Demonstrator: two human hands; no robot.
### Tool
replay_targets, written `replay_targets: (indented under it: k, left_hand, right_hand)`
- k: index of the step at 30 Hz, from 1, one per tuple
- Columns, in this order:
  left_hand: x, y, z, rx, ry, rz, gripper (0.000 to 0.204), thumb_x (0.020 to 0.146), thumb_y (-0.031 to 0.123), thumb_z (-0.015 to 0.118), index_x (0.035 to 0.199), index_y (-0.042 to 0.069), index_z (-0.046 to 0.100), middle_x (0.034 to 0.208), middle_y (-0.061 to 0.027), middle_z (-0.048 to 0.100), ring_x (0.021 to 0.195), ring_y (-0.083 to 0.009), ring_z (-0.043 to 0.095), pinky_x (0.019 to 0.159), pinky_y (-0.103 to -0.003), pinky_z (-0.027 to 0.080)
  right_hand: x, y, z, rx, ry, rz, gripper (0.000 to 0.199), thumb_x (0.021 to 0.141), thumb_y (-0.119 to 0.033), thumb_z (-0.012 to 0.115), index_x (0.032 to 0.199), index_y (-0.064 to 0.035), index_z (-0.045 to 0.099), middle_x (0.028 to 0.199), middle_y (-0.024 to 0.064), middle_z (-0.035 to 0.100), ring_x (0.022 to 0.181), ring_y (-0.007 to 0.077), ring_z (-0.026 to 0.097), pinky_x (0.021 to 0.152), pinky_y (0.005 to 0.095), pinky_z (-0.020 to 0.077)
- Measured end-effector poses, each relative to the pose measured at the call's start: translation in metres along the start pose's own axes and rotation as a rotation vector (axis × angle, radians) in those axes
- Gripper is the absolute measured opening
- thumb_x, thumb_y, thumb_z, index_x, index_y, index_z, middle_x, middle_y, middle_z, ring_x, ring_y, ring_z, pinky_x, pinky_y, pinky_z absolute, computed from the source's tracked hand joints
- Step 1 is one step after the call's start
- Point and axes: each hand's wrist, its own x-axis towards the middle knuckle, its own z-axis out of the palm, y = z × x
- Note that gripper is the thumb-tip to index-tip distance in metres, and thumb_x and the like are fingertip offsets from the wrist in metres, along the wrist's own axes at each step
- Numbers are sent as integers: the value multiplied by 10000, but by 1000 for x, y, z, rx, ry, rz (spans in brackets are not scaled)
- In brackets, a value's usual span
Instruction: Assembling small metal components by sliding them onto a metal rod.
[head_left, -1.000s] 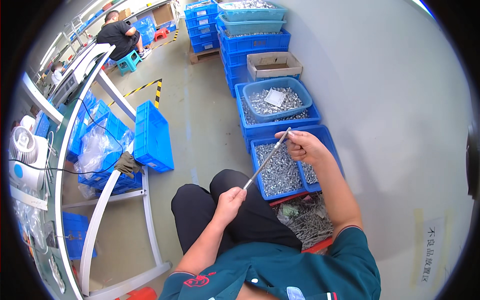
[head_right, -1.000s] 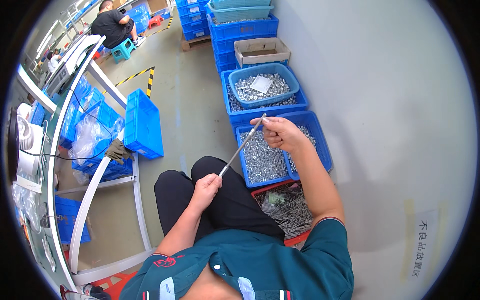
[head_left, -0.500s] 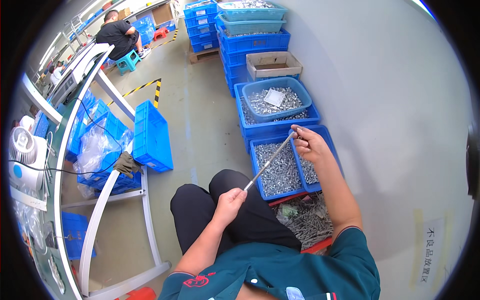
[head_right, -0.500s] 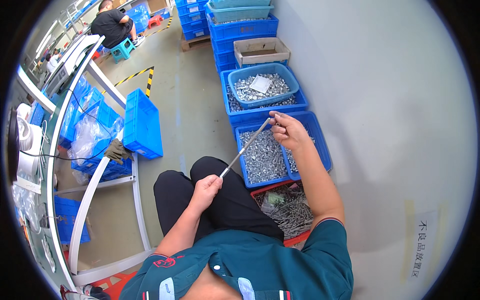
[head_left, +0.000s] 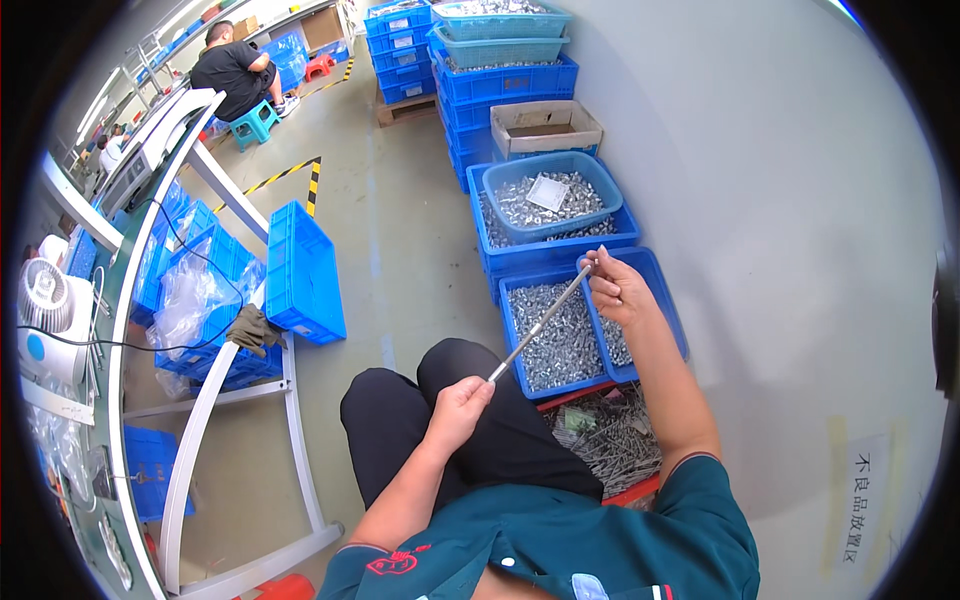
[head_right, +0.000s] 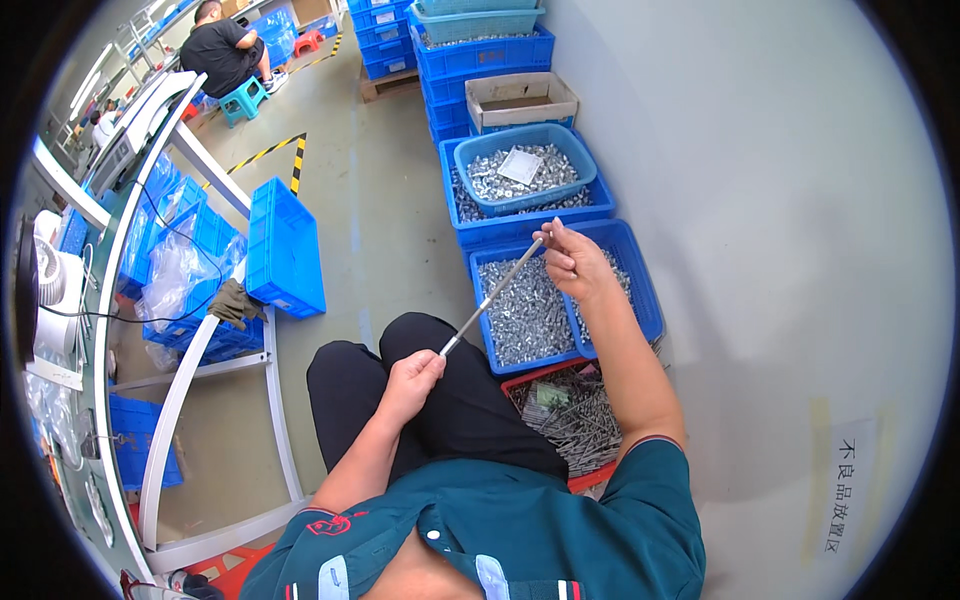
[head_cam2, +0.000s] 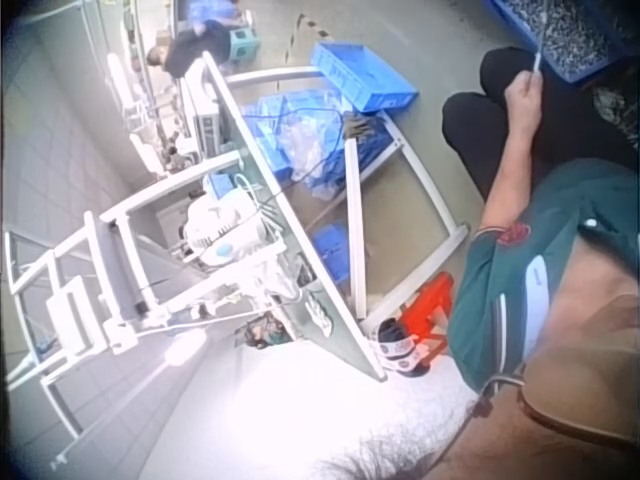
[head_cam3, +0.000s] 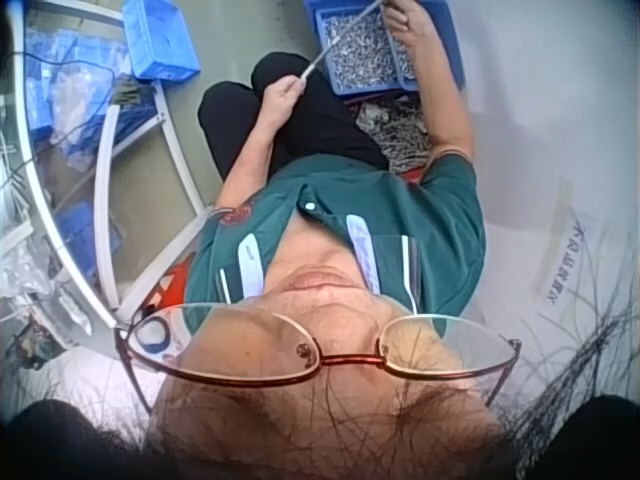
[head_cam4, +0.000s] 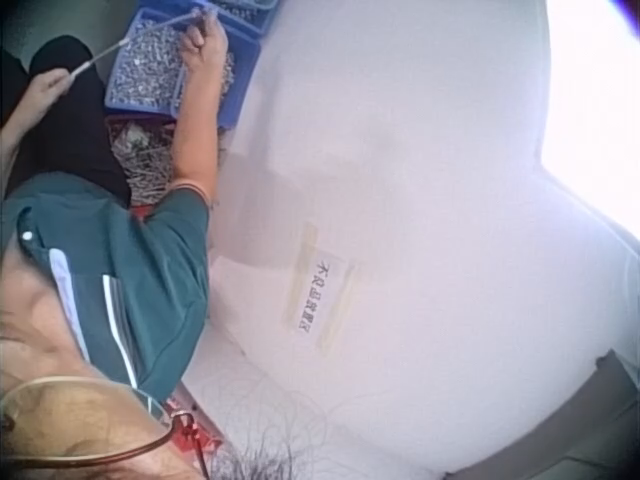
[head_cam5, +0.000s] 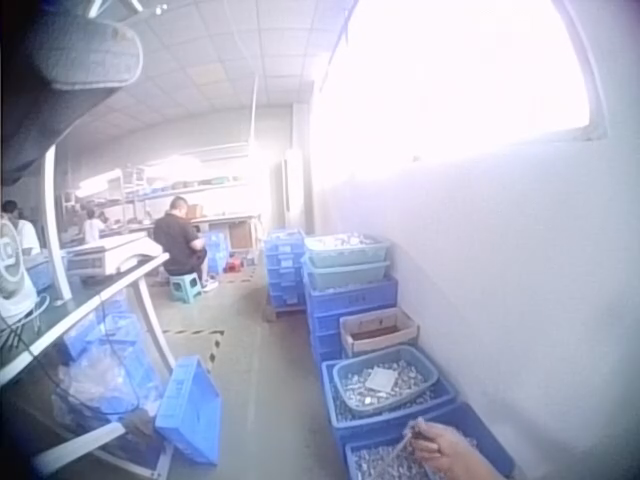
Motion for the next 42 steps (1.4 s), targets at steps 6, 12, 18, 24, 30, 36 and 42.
replay_targets:
  k: [6, 12, 18, 24, 30, 36, 42]
  left_hand:
    - [0, -1, 0, 32, -2, 30, 259, 889, 212, 546, 751, -7, 559, 592, -14, 478, 581, -76, 431, 545, -257, 382]
    - [-1, -4, 2, 12, 17, 38, 253, 886, 203, 545, 753, -12, 558, 589, -23, 483, 572, -85, 434, 539, -264, 385]
    - [-1, 0, 3, 51, 62, 57, 247, 880, 191, 547, 748, -18, 557, 591, -37, 488, 570, -88, 436, 537, -267, 385]
    - [-1, -1, 3, 55, 61, 95, 246, 879, 194, 547, 753, -17, 557, 594, -52, 496, 569, -101, 445, 544, -278, 391]
    - [0, -5, 7, 46, 73, 87, 245, 877, 192, 547, 754, -20, 557, 595, -56, 499, 571, -105, 451, 547, -280, 393]
    - [1, -4, 5, -2, 64, 52, 261, 886, 199, 541, 739, -15, 552, 594, -32, 491, 572, -89, 443, 543, -264, 384]
    - [2, 1, 1, -111, 44, -29, 267, 893, 195, 537, 701, 9, 536, 600, 21, 462, 575, -53, 408, 525, -230, 346]
  right_hand:
    - [-3, 0, 17, -91, 16, -7, 298, 901, -332, 533, 854, -40, 565, 799, 75, 593, 421, 17, 325, 322, 152, 229]
    - [-7, 4, 27, -220, 17, 0, 262, 885, -306, 571, 847, -47, 566, 646, -4, 485, 441, 32, 332, 357, 169, 240]
    - [-15, 8, 49, -427, 137, -162, 222, 880, -222, 586, 842, -7, 546, 598, -44, 389, 463, 30, 337, 386, 176, 253]
    - [-17, 1, 53, -548, 133, -117, 236, 871, -238, 600, 838, -11, 545, 578, -47, 363, 450, 31, 318, 379, 171, 241]
    - [-14, 21, 48, -362, 280, -236, 226, 867, -237, 605, 829, -20, 551, 569, -48, 368, 425, 28, 307, 362, 188, 218]
    - [-15, 30, 52, -446, 93, -2, 204, 869, -202, 599, 839, -4, 561, 560, -44, 384, 418, 30, 299, 364, 188, 208]
    - [-28, 41, 57, -304, -78, 227, 294, 935, -181, 452, 1129, 27, 527, 658, -21, 429, 512, 45, 317, 422, 180, 244]
